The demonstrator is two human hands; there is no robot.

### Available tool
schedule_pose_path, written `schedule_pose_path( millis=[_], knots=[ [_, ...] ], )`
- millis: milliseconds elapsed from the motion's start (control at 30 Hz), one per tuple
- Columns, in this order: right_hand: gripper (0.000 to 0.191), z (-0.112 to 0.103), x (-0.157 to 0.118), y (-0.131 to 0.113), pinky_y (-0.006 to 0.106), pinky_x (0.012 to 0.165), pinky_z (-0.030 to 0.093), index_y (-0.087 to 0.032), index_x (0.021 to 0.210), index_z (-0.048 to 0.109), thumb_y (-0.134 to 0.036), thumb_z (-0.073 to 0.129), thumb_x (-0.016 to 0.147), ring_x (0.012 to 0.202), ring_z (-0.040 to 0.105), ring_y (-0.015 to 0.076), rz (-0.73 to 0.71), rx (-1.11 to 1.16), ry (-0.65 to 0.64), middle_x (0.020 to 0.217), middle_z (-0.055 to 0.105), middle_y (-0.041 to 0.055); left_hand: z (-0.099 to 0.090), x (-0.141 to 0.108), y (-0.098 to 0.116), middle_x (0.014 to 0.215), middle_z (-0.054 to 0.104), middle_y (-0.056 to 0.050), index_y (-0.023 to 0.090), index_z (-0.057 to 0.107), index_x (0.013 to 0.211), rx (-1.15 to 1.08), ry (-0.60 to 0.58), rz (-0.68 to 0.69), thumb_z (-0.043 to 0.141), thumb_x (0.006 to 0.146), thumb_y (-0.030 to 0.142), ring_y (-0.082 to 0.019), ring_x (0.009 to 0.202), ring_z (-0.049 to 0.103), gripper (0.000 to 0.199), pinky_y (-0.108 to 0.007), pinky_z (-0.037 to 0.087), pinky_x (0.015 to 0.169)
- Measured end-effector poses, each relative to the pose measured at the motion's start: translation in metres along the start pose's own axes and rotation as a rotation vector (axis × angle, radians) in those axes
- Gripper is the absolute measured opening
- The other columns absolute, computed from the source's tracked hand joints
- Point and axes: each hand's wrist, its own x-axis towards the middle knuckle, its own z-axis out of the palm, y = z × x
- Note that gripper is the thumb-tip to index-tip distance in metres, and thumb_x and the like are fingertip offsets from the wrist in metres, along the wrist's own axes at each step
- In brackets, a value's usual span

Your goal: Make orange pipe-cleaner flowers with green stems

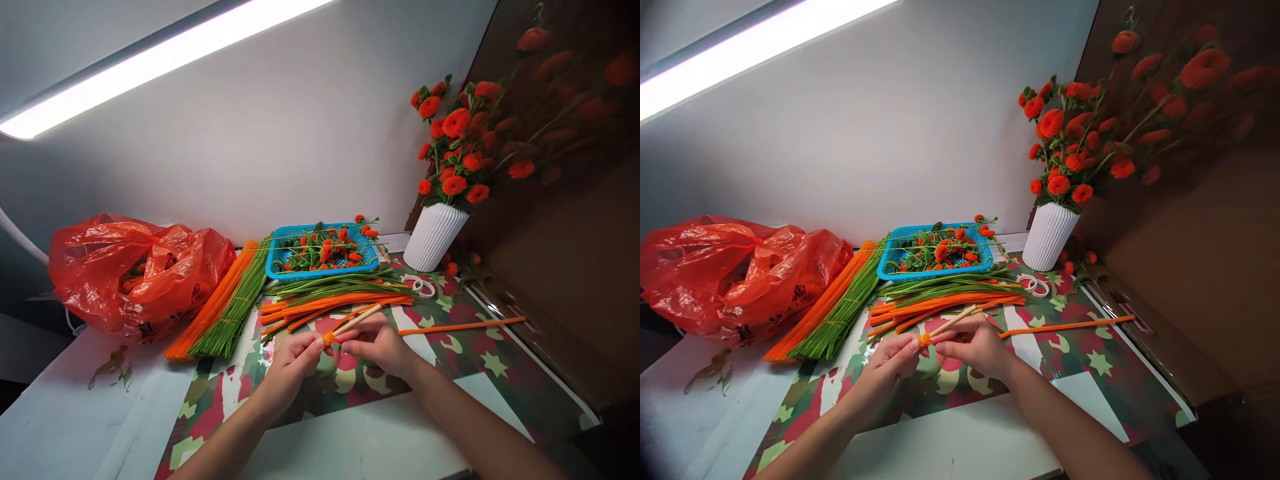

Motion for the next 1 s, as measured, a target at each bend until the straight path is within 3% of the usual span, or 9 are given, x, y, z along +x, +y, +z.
schedule_pose_path(
  millis=[200, 333, 467, 700, 800, 1000],
  knots=[
    [0.023, -0.016, 0.002, 0.000, 0.019, 0.043, 0.038, -0.014, 0.067, 0.073, -0.035, 0.079, 0.064, 0.052, 0.053, 0.0095, 0.077, -0.114, -0.227, 0.061, 0.062, 0.0018, -0.006, -0.004, 0.004, 0.056, 0.038, 0.003, 0.013, 0.059, 0.068, 0.097, -0.185, 0.027, 0.051, 0.085, 0.049, -0.008, 0.053, 0.030, 0.041, -0.021, 0.022, 0.048],
    [0.022, -0.019, 0.005, -0.003, 0.021, 0.046, 0.039, -0.014, 0.071, 0.075, -0.035, 0.079, 0.064, 0.055, 0.054, 0.0106, -0.019, -0.222, -0.234, 0.063, 0.066, 0.0038, -0.013, -0.003, 0.006, 0.059, 0.047, 0.000, 0.012, 0.065, 0.071, 0.233, -0.287, 0.035, 0.051, 0.085, 0.049, -0.009, 0.055, 0.039, 0.042, -0.021, 0.027, 0.050],
    [0.019, -0.020, 0.003, -0.013, 0.022, 0.048, 0.037, -0.017, 0.070, 0.075, -0.034, 0.080, 0.065, 0.057, 0.054, 0.0114, -0.129, -0.393, -0.184, 0.062, 0.067, 0.0034, -0.012, -0.005, 0.011, 0.056, 0.047, 0.001, 0.013, 0.067, 0.078, 0.367, -0.354, -0.023, 0.046, 0.088, 0.047, -0.008, 0.047, 0.037, 0.041, -0.021, 0.025, 0.045],
    [0.023, -0.016, -0.001, -0.017, 0.027, 0.063, 0.034, -0.018, 0.062, 0.068, -0.034, 0.069, 0.079, 0.055, 0.050, 0.0103, -0.507, -0.822, -0.031, 0.054, 0.060, -0.0009, -0.003, -0.006, 0.023, 0.051, 0.038, 0.003, 0.016, 0.053, 0.059, 0.661, -0.230, 0.074, 0.040, 0.090, 0.038, -0.009, 0.049, 0.032, 0.040, -0.022, 0.021, 0.046],
    [0.025, -0.013, -0.002, -0.013, 0.027, 0.062, 0.031, -0.017, 0.064, 0.065, -0.032, 0.063, 0.085, 0.054, 0.049, 0.0096, -0.651, -0.948, 0.052, 0.054, 0.058, -0.0018, -0.001, -0.005, 0.021, 0.052, 0.037, 0.004, 0.017, 0.052, 0.063, 0.705, -0.149, 0.053, 0.038, 0.090, 0.039, -0.010, 0.050, 0.032, 0.038, -0.023, 0.020, 0.046],
    [0.026, -0.006, -0.002, -0.003, 0.027, 0.060, 0.028, -0.018, 0.063, 0.062, -0.021, 0.055, 0.088, 0.054, 0.045, 0.0098, -0.776, -1.058, 0.184, 0.053, 0.054, -0.0021, 0.002, -0.002, 0.014, 0.052, 0.038, 0.004, 0.017, 0.052, 0.065, 0.680, -0.067, 0.002, 0.039, 0.089, 0.043, -0.011, 0.050, 0.032, 0.037, -0.024, 0.019, 0.047]
  ],
)
